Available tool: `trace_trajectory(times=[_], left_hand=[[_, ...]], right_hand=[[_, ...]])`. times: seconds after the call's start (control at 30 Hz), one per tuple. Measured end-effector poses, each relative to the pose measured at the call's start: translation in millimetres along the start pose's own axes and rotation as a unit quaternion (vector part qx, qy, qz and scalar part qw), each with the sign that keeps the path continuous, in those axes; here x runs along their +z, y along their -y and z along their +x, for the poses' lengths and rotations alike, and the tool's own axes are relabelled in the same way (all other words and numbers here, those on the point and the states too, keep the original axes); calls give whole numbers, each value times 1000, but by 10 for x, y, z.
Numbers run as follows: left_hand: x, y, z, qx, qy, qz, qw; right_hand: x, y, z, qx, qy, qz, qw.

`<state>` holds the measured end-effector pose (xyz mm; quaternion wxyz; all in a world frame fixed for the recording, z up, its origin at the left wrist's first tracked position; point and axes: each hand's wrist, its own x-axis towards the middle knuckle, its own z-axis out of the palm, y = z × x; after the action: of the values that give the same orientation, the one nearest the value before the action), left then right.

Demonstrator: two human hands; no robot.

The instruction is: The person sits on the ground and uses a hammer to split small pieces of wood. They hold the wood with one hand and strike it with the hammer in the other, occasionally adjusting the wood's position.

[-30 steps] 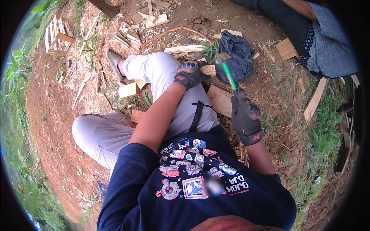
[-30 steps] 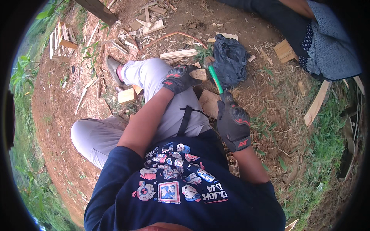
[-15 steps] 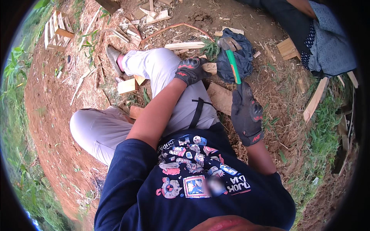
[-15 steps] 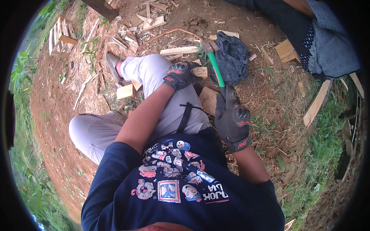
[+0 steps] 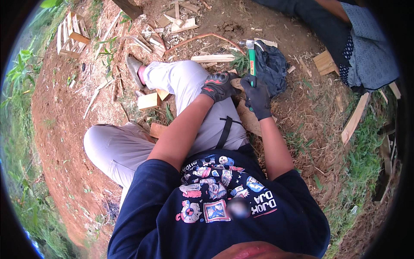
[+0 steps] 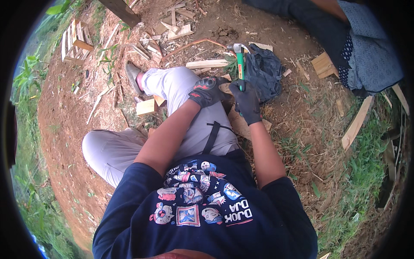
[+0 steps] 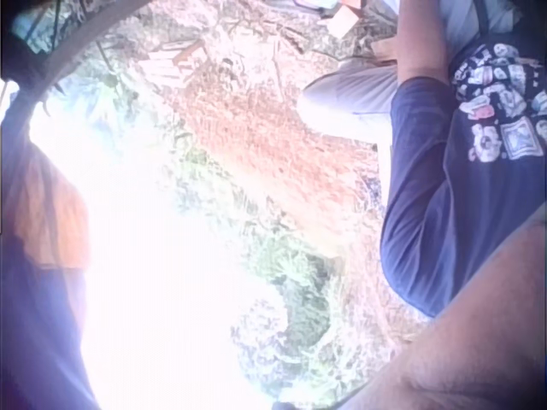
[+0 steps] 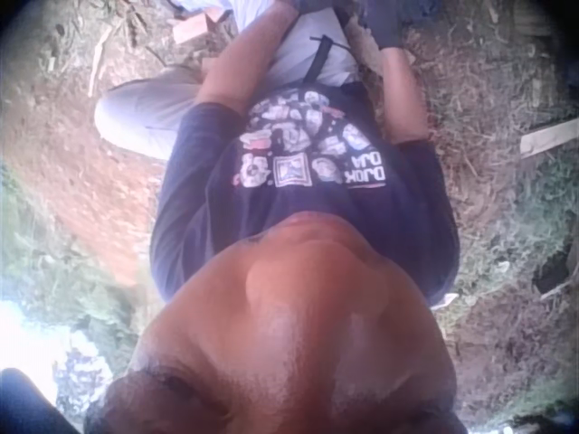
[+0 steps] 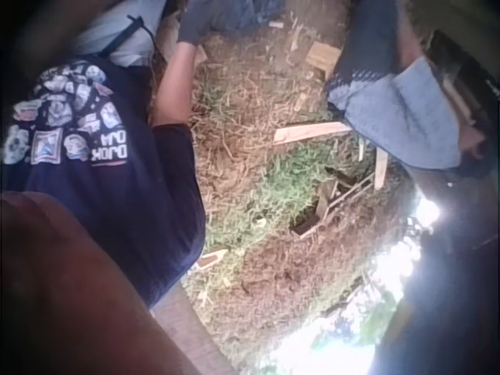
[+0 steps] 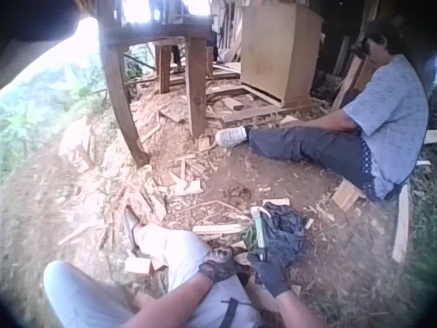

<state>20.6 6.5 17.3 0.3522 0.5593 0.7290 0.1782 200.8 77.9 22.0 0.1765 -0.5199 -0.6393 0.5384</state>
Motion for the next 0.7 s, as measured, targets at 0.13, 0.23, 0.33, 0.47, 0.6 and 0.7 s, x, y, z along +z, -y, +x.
trace_trajectory(times=[0.13, 0.23, 0.33, 0.47, 0.6, 0.7], left_hand=[[-10, -18, 16, -2, 9, -5, 1000], [0, -36, 38, -16, 8, 0, 1000], [-18, -45, 40, -15, 8, 4, 1000], [-29, -64, 3, 16, -23, -41, 999], [-42, -2, 76, 32, 43, -33, 998], [-53, -5, 72, 35, 34, -40, 998]], right_hand=[[29, -91, 82, 9, -6, 9, 1000], [80, -245, 188, -14, -24, 21, 999], [93, -274, 218, -30, -28, 39, 998], [-14, -20, 129, 73, 4, 74, 995], [-299, 189, -29, -104, -19, -78, 991], [-604, 71, -427, -241, -61, -182, 951]])
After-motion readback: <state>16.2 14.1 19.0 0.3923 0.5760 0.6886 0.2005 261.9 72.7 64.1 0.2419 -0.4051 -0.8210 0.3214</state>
